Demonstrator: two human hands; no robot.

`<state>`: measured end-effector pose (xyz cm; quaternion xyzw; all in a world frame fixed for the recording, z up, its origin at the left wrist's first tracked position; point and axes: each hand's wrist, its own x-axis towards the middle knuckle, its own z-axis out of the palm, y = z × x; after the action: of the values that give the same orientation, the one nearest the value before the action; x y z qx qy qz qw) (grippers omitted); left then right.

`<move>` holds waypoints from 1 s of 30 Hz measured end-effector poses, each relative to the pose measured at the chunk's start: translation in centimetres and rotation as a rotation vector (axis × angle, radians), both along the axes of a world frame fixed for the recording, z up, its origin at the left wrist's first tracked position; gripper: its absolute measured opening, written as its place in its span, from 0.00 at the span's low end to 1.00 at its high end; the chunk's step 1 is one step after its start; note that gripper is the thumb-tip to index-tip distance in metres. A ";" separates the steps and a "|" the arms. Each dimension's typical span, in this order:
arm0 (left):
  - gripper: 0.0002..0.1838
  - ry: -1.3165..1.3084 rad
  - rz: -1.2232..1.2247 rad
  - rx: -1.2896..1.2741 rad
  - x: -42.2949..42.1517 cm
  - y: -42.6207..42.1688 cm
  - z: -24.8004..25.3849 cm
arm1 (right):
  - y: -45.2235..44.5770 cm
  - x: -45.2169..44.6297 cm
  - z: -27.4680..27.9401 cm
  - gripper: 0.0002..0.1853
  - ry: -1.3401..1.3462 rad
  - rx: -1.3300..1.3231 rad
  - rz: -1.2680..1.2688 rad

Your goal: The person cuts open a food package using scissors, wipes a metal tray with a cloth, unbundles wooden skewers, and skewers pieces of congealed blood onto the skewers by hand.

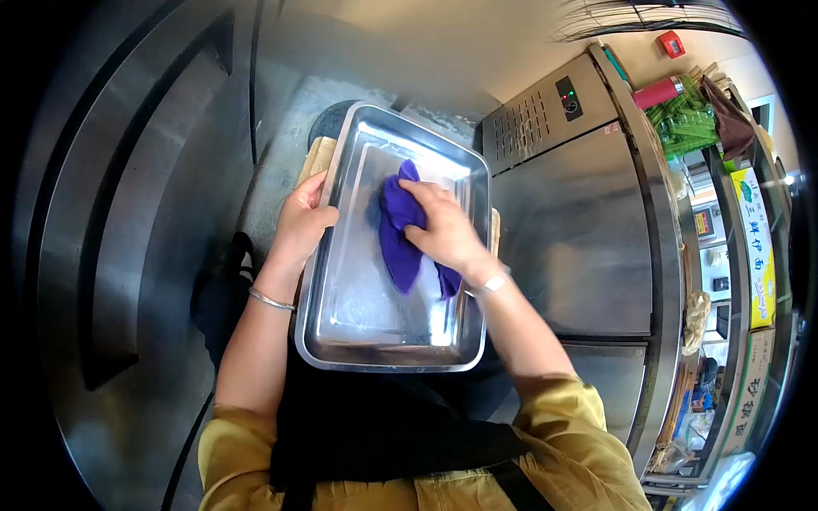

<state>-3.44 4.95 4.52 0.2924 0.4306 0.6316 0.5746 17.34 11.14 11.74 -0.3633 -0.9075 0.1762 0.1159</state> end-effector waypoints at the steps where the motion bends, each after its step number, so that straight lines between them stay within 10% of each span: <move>1: 0.34 0.010 -0.008 -0.006 0.1 0.0 0.2 | 0.0 -0.6 -1.9 0.31 0.027 0.022 -0.078; 11: 0.36 -0.011 -0.072 0.168 2.6 -2.1 5.3 | -13.5 5.2 2.9 0.29 -0.232 -0.332 0.401; 22: 0.35 0.404 -0.058 0.649 13.0 -5.8 23.0 | -19.4 18.5 8.7 0.23 -0.278 -0.203 -0.192; 28: 0.35 0.593 -0.085 0.862 18.2 -9.0 26.1 | -17.7 19.9 7.8 0.26 0.210 0.563 -0.590; 30: 0.35 0.649 -0.049 0.904 19.2 -10.3 26.0 | -17.9 19.9 5.4 0.22 0.188 0.449 -0.618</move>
<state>15.80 -5.34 30.51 0.6994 0.2648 0.6173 0.2442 37.24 -6.79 17.15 -0.5673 -0.7566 -0.0375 0.3230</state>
